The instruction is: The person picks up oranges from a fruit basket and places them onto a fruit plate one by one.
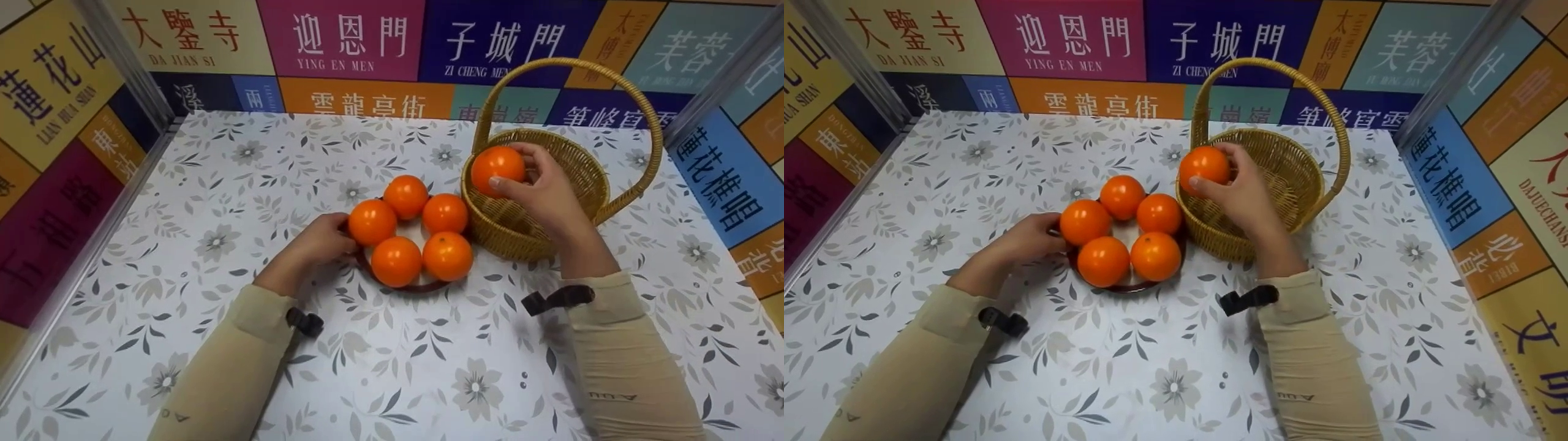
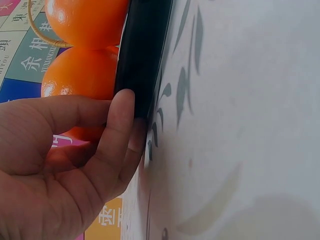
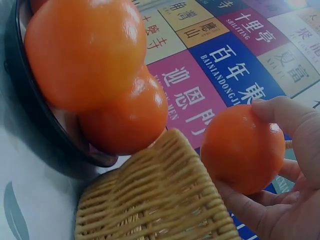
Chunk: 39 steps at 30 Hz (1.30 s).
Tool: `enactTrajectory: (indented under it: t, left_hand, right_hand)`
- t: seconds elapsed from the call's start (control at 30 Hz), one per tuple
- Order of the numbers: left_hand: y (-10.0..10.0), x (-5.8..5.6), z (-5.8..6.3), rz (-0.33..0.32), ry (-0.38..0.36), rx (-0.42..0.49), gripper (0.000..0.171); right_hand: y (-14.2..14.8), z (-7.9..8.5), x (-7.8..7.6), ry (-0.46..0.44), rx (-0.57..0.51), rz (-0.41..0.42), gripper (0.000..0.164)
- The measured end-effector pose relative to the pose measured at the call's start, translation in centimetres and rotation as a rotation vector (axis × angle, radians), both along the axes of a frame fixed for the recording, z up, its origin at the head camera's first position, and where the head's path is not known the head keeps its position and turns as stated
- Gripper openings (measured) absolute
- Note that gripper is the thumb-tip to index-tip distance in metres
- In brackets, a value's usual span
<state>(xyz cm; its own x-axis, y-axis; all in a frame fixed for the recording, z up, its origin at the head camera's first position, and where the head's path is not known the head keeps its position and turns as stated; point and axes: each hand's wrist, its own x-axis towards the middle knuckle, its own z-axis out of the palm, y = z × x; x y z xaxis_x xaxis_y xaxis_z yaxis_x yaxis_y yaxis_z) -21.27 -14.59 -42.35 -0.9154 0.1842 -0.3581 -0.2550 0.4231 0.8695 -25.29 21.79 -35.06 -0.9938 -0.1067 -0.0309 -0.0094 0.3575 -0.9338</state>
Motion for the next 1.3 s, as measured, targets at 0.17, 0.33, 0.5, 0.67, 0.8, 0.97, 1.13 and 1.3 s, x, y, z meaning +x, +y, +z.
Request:
enactTrajectory:
  t: [0.17, 0.33, 0.5, 0.67, 0.8, 0.97, 1.13, 1.3]
  left_hand:
    - [-0.1, 0.1, 0.1, -0.012, 0.011, -0.017, 0.044]
    - [-0.1, 0.1, 0.1, -0.009, 0.007, -0.016, 0.043]
    - [-0.2, 0.1, 0.1, -0.007, -0.008, -0.009, 0.045]
    - [-0.2, 0.0, 0.1, -0.004, -0.022, -0.01, 0.044]
    - [-0.1, 0.0, 0.1, -0.02, -0.003, -0.018, 0.044]
    - [-0.1, 0.1, 0.1, -0.031, 0.01, -0.015, 0.044]
    - [-0.1, 0.1, 0.3, -0.03, 0.004, -0.005, 0.042]
    - [-0.1, 0.0, 0.1, -0.034, 0.004, -0.016, 0.043]
  right_hand:
    - [-1.0, 0.2, 0.3, 0.03, -0.01, 0.02, 0.072]
    - [-2.0, 0.3, 0.8, 0.044, -0.018, 0.042, 0.074]
    - [-3.1, 0.3, 1.4, 0.085, 0.014, 0.071, 0.074]
    - [-4.5, 0.0, 2.0, 0.141, 0.066, 0.102, 0.075]
    - [-5.9, -0.5, 2.7, 0.168, 0.07, 0.145, 0.079]
    - [-7.2, -1.1, 3.5, 0.209, 0.117, 0.201, 0.079]
    - [-8.3, -1.6, 4.0, 0.226, 0.191, 0.236, 0.078]
    - [-9.1, -2.1, 4.5, 0.252, 0.249, 0.26, 0.076]
